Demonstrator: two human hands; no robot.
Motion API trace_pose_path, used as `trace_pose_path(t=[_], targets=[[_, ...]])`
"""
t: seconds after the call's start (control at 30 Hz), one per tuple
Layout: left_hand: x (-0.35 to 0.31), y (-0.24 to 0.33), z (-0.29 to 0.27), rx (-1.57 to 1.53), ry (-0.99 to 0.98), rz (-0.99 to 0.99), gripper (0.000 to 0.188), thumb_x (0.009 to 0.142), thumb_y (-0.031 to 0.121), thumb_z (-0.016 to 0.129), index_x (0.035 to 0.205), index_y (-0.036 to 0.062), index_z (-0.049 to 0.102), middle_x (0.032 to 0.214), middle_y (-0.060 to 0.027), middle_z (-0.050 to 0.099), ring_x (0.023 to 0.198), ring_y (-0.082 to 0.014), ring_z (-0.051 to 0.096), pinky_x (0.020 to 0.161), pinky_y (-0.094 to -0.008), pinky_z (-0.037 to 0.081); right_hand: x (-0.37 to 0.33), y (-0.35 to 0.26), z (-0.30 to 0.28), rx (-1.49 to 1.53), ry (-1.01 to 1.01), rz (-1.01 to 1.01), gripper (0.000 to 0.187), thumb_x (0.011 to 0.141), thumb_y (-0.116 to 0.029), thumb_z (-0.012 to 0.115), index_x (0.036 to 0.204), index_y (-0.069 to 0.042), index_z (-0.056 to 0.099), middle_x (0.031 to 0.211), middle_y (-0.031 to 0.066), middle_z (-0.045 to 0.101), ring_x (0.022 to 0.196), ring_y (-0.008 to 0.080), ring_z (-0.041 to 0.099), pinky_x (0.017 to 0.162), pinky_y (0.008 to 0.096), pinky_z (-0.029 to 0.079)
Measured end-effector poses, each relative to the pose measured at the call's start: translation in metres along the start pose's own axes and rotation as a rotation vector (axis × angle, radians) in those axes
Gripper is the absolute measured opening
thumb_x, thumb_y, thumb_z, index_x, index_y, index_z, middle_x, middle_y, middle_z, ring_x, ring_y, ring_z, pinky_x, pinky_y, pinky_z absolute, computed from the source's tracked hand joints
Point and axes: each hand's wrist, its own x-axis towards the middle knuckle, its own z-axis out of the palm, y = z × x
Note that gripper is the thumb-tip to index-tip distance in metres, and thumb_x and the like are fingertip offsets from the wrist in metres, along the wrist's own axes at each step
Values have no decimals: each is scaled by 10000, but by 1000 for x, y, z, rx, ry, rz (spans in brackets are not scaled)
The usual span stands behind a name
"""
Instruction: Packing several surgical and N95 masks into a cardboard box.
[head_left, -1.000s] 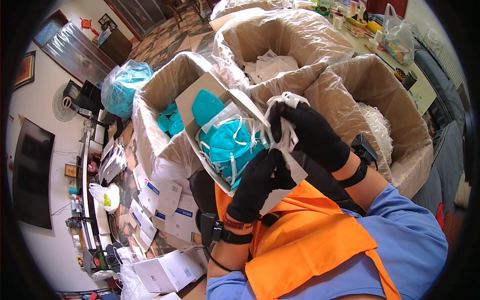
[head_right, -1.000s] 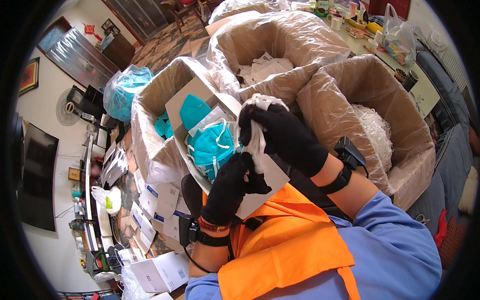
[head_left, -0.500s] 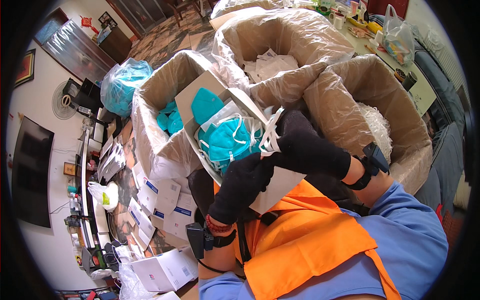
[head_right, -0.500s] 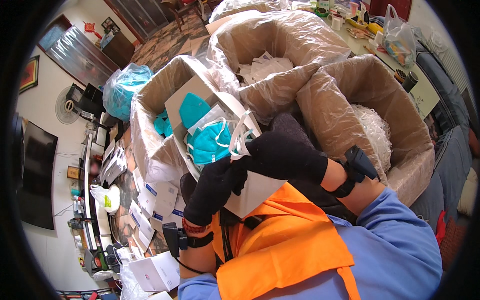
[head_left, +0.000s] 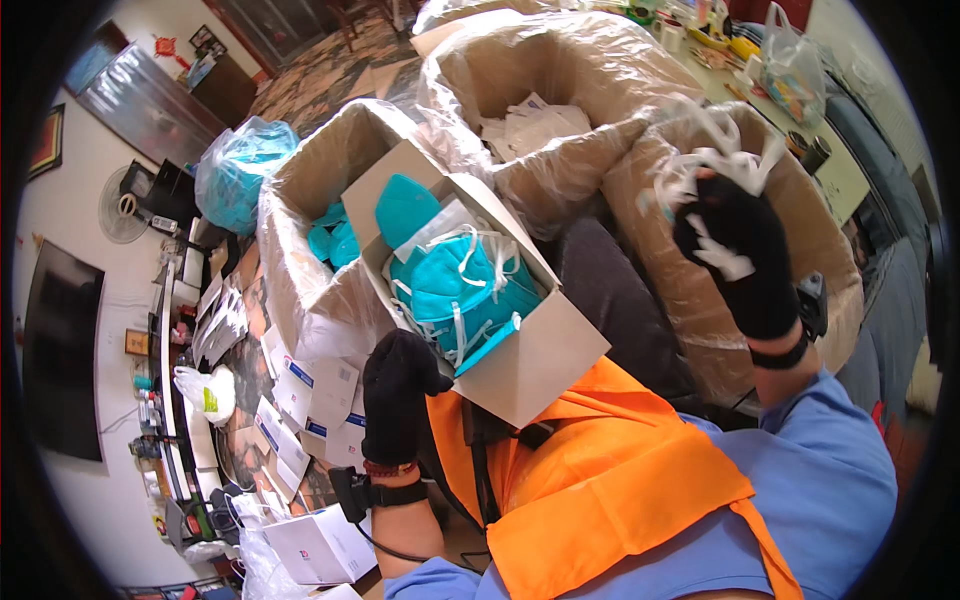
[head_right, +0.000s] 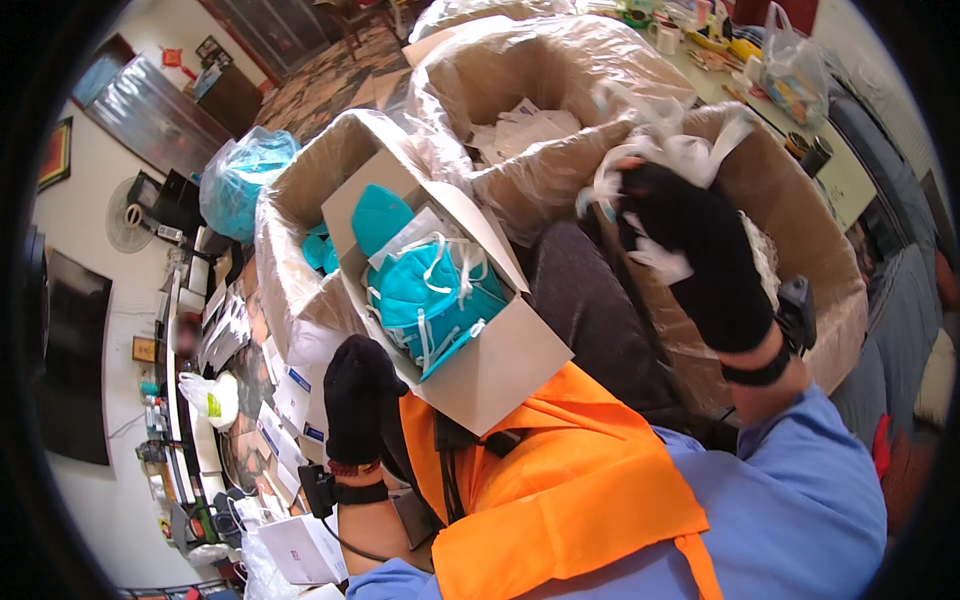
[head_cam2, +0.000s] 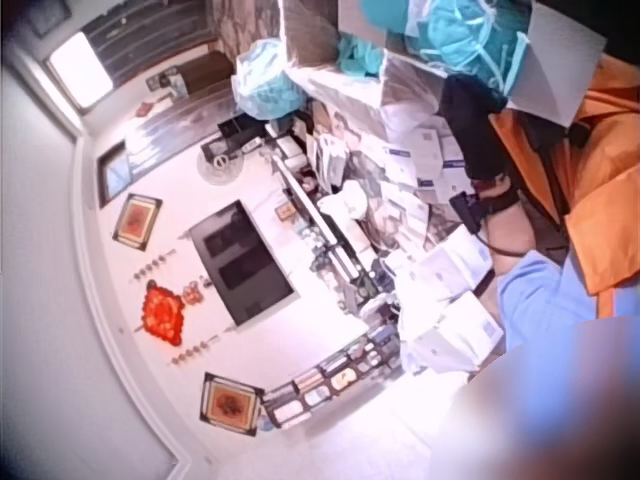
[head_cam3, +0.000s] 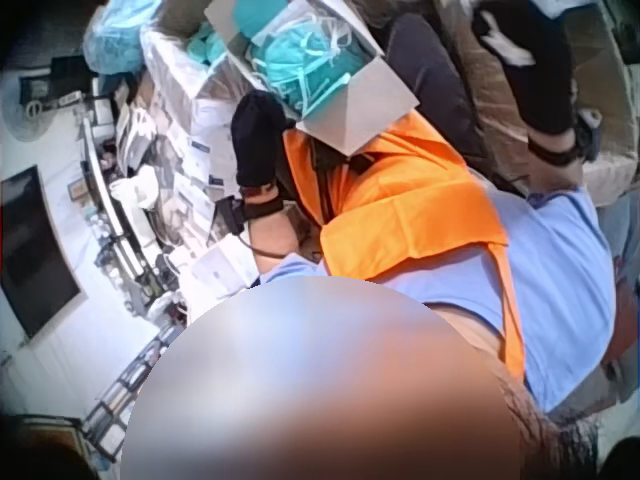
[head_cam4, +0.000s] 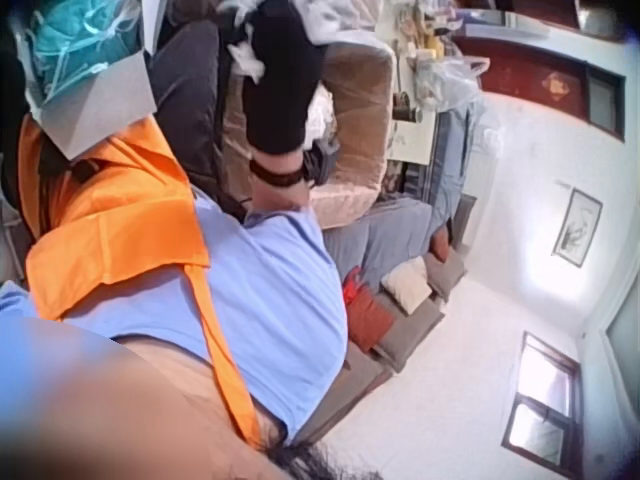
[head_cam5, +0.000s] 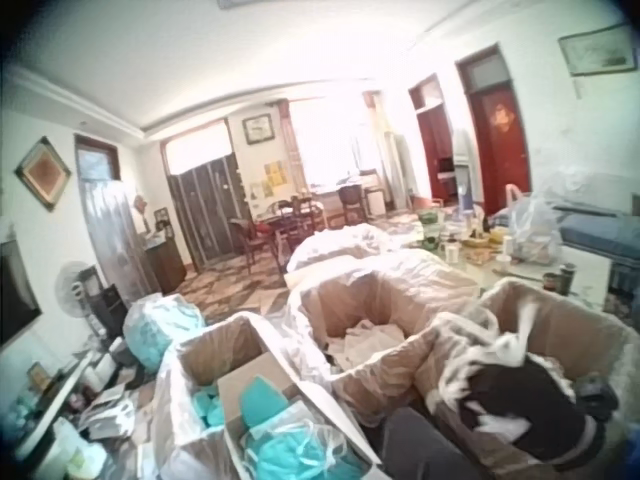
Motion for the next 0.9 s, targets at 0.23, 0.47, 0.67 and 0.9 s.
trace_pose_path(t=[0.23,0.47,0.67,0.9], targets=[[9,12,94,231,-250,-94,335,1046,275,473,1183,2,613,954,-8,588,778,-72,557,736,-242,492,32,-11,80,230,-62,336,191,946,-206,641,1050,-47,660,864,-12,633,727,37,557,626,220,443],[15,-16,126,-110,-375,-208,274,994,226,594,1212,60,597,1044,-34,633,846,-99,567,787,-255,479,29,6,96,-216,-250,96,182,902,-159,712,1001,-26,640,845,-1,647,726,71,616,655,246,505],[21,-24,141,402,-449,80,234,946,151,641,1140,23,618,945,-61,663,846,-109,603,718,-264,497,25,25,99,-159,-106,353,162,929,-163,675,981,-16,632,787,9,658,691,88,624,610,265,510],[24,-31,135,197,-401,-220,290,883,101,654,1154,5,615,1031,-161,642,964,-309,623,815,-379,511,26,44,90,309,73,288,277,958,-184,640,1169,-25,558,985,53,632,901,86,615,748,235,504]])
